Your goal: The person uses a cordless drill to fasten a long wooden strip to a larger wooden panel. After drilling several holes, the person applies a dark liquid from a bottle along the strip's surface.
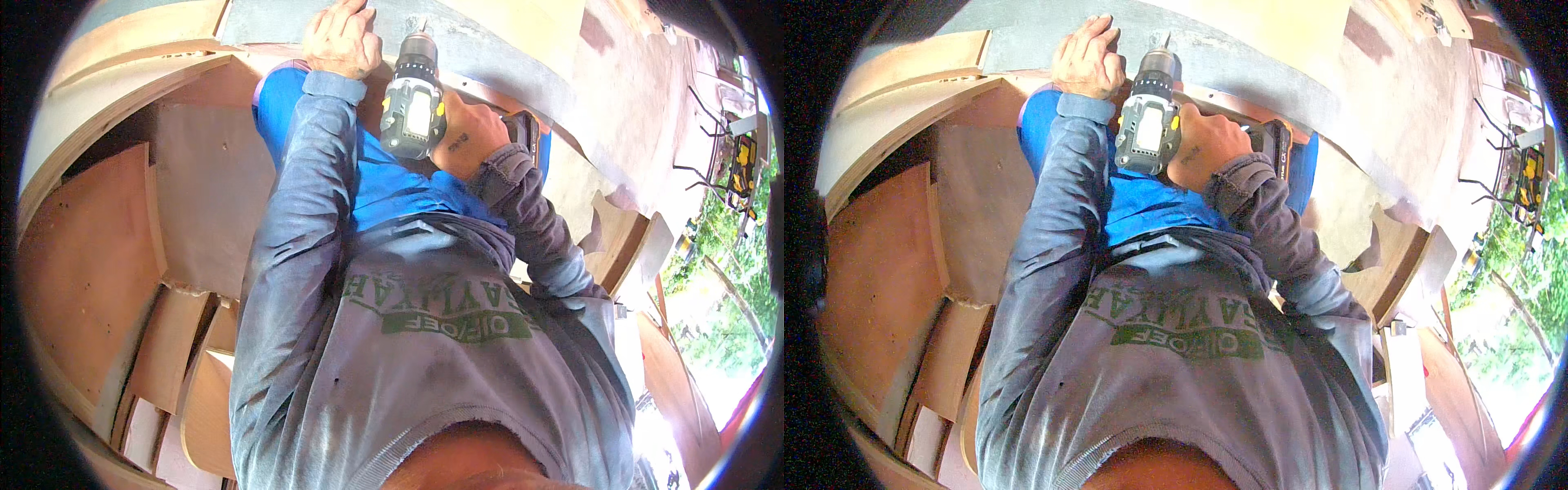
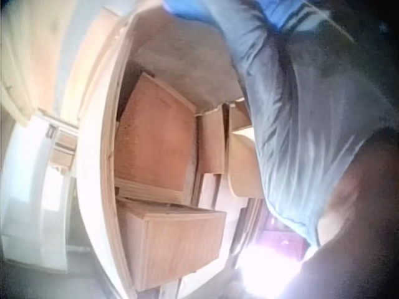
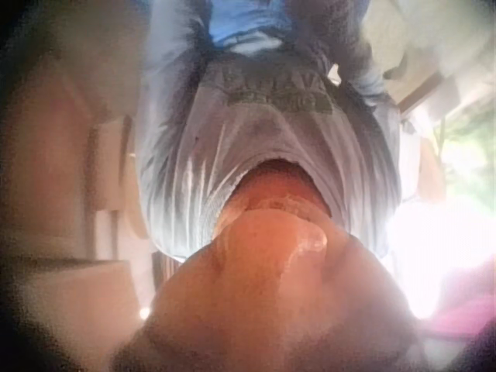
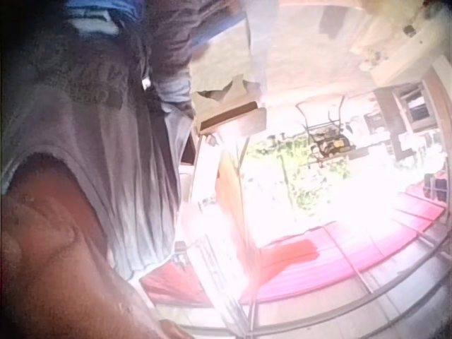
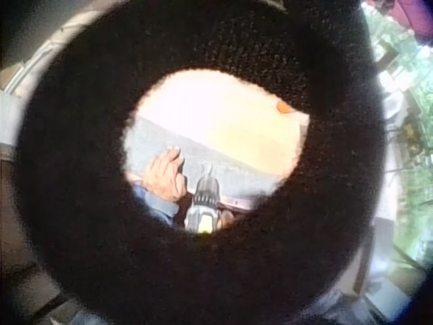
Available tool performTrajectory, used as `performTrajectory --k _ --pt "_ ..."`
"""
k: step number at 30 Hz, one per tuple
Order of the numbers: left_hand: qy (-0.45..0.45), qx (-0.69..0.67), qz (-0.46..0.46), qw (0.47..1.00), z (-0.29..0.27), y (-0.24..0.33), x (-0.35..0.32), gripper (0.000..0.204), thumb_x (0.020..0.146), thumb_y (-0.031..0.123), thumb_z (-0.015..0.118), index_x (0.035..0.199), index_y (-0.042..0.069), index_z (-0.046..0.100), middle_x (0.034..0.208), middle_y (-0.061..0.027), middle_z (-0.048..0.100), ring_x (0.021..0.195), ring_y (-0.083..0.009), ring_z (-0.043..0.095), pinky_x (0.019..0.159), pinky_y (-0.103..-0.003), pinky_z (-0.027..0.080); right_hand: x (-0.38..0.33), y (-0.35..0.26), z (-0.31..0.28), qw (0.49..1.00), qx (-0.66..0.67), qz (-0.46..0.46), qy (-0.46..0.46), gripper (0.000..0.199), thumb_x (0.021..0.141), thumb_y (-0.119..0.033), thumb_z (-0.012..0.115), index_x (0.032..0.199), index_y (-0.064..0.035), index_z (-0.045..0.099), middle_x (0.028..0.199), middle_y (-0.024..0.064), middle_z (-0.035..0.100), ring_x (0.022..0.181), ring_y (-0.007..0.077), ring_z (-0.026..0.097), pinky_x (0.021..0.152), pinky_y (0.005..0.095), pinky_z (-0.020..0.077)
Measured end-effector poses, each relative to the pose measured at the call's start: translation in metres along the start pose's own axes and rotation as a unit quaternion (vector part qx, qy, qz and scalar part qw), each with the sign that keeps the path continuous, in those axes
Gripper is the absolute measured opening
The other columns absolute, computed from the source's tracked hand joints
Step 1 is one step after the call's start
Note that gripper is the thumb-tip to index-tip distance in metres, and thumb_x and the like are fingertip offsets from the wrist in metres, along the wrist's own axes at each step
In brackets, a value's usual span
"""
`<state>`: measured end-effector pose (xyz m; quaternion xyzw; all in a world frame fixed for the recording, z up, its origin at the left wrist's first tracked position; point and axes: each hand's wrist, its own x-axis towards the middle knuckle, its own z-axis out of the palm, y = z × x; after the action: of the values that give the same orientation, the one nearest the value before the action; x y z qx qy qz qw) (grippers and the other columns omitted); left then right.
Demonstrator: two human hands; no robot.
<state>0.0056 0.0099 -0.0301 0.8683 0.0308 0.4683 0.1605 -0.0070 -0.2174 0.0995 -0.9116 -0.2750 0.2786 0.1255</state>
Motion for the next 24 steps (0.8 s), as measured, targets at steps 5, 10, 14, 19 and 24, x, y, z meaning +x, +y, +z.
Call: performTrajectory --k 5,10,14,19,24 --pt "-0.025 0.021 -0.003 0.999 -0.001 -0.002 -0.005 0.028 0.075 0.012 0.056 0.097 0.011 0.074 0.120 -0.0041 0.074 0.115 -0.0236 0.069 0.099 -0.041 0.050 -0.011 -0.009 0.004 0.999 -0.021 -0.018 -0.046 0.043 0.071 -0.023 0.071 0.106 -0.0025 0.057 0.087 0.0305 0.070 0.085 0.0513 0.069 0.077 0.0582 0.0562" --pt "-0.009 0.018 0.006 1.000 -0.002 0.002 -0.003 0.028 0.074 0.012 0.056 0.096 0.011 0.074 0.118 -0.0045 0.074 0.115 -0.0237 0.069 0.099 -0.041 0.051 -0.020 0.002 0.009 1.000 -0.009 -0.021 -0.021 0.045 0.069 -0.020 0.071 0.106 -0.0006 0.054 0.085 0.0293 0.070 0.083 0.0508 0.070 0.076 0.0590 0.0562" --pt "0.005 0.011 0.003 1.000 0.004 -0.004 -0.007 0.028 0.075 0.012 0.056 0.095 0.011 0.075 0.119 -0.0045 0.074 0.115 -0.0236 0.069 0.098 -0.041 0.051 -0.039 0.000 0.010 0.998 -0.019 -0.032 -0.056 0.044 0.069 -0.019 0.071 0.105 -0.0010 0.054 0.082 0.0277 0.070 0.080 0.0493 0.070 0.074 0.0582 0.0564" --pt "-0.009 0.014 0.004 1.000 0.002 -0.003 -0.006 0.028 0.075 0.013 0.055 0.096 0.012 0.075 0.119 -0.0036 0.074 0.115 -0.0232 0.069 0.099 -0.041 0.050 -0.042 0.009 0.020 0.998 -0.004 -0.054 -0.019 0.043 0.068 -0.019 0.071 0.103 -0.0007 0.053 0.079 0.0257 0.070 0.079 0.0478 0.070 0.071 0.0567 0.0563" --pt "-0.020 0.031 0.001 0.999 0.001 -0.001 -0.002 0.030 0.076 0.013 0.054 0.098 0.012 0.075 0.119 -0.0032 0.074 0.115 -0.0237 0.069 0.100 -0.041 0.050 -0.033 0.011 0.018 0.998 0.013 -0.060 -0.009 0.043 0.070 -0.020 0.070 0.106 -0.0010 0.055 0.084 0.0260 0.070 0.084 0.0471 0.070 0.071 0.0560 0.0563"
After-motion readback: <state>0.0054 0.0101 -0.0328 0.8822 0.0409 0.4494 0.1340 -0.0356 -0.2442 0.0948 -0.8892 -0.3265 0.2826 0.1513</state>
